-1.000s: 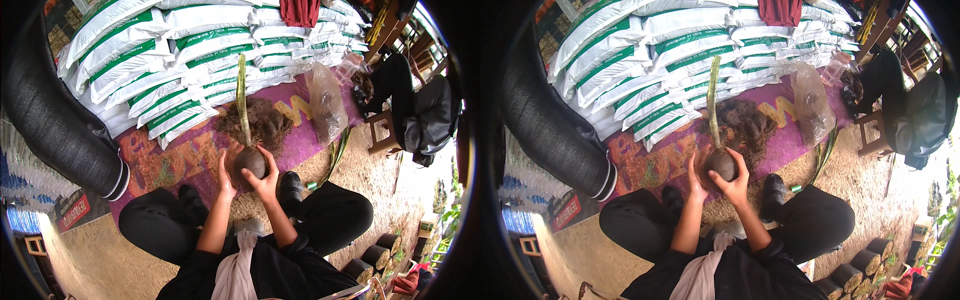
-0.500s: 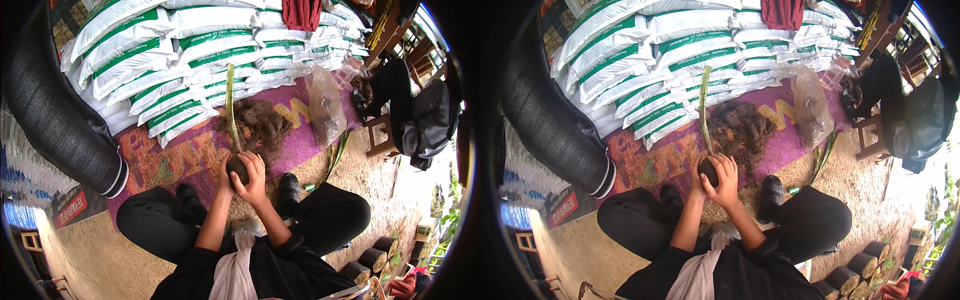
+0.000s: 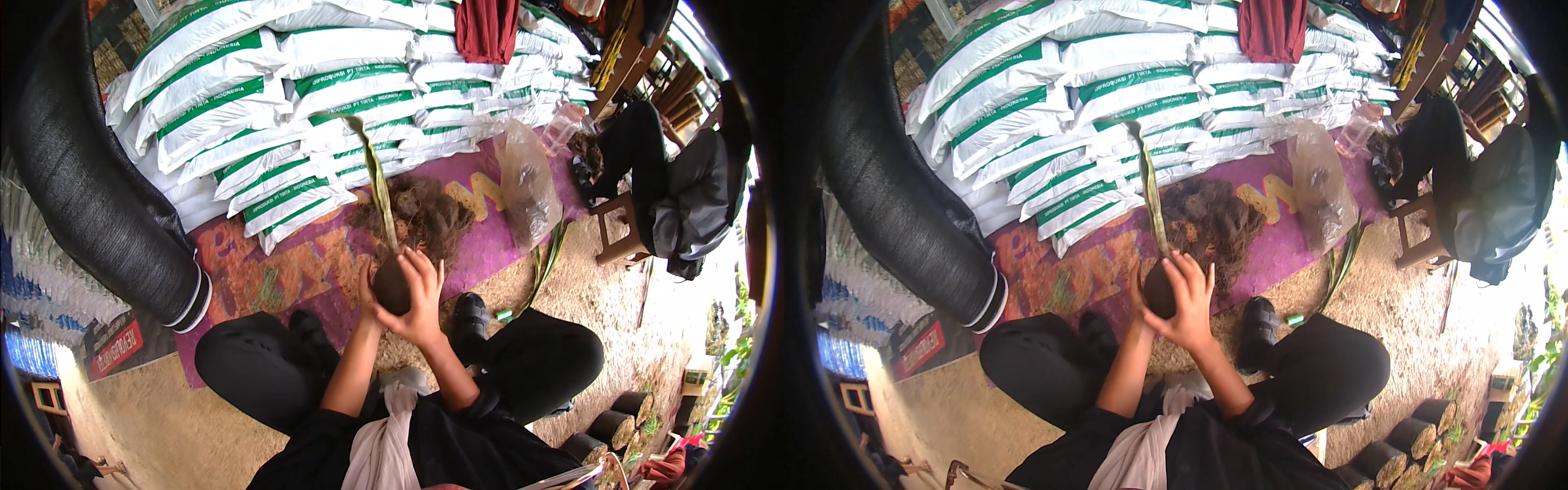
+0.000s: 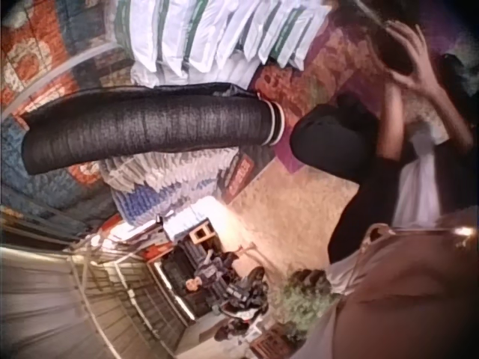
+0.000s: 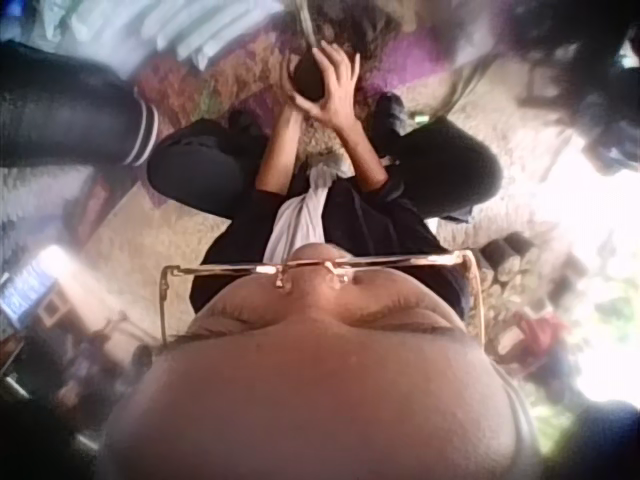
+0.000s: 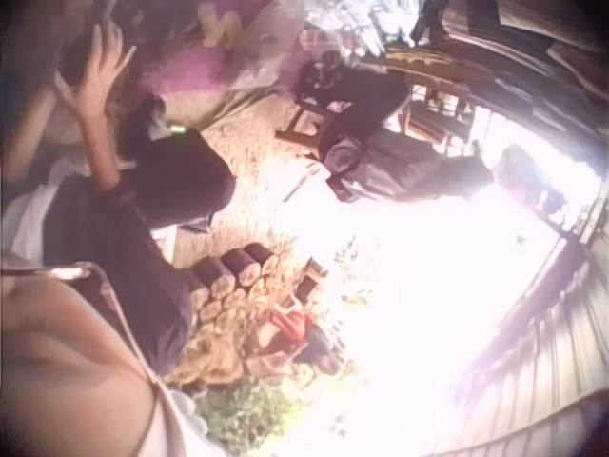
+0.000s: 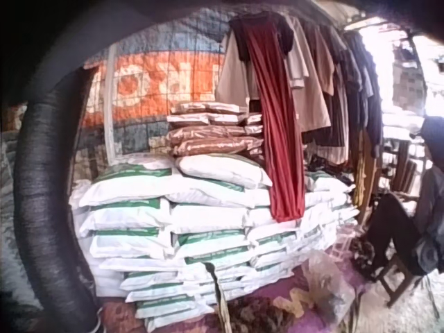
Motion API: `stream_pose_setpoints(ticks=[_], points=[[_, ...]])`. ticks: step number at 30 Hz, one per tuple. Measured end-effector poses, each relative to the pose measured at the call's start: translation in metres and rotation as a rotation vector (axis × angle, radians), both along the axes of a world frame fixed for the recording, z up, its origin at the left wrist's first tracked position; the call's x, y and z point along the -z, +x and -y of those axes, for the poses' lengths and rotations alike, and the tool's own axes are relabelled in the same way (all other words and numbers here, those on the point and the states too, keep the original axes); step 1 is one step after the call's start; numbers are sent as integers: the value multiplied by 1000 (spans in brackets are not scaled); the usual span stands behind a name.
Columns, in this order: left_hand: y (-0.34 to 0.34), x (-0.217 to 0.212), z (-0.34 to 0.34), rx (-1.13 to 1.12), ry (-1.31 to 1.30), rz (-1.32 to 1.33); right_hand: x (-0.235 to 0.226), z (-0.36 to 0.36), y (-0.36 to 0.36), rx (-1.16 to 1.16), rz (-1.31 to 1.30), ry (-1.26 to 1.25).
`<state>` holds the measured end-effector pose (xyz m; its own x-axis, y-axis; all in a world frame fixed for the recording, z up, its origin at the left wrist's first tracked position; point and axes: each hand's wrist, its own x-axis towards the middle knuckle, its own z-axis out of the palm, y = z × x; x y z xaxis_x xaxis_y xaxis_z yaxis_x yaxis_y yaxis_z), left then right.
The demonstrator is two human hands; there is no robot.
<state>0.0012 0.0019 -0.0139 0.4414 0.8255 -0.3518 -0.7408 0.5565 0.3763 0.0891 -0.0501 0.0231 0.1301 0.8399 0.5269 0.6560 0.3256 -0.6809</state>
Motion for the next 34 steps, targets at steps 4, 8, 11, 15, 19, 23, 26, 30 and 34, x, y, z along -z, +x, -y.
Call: stream_pose_setpoints(ticks=[4, 8, 11, 15, 19, 23, 26, 30, 34], points=[[-5, 12, -2, 104, 62, 25, 9, -1, 0, -28, 113, 44], [-5, 16, -1, 120, 101, -67, 16, -3, 2, -12, 35, 39], [1, 11, 0, 70, 114, -204, 12, -5, 10, 32, 50, -43], [8, -20, 4, -94, 41, -424, -1, -6, 21, 112, -159, -71], [11, -3, -2, -90, 394, -616, 5, -9, 32, 16, -625, -114], [27, -4, -4, -39, 297, -180, -3, -4, 31, -32, -374, 66], [23, -14, -3, 136, 167, 18, -17, 6, 20, 221, -88, 52], [28, -11, -9, 89, 91, -58, -21, 4, 24, 202, 5, 56], [32, -20, -12, 122, 87, -85, -15, 3, 25, 220, -20, 82]])
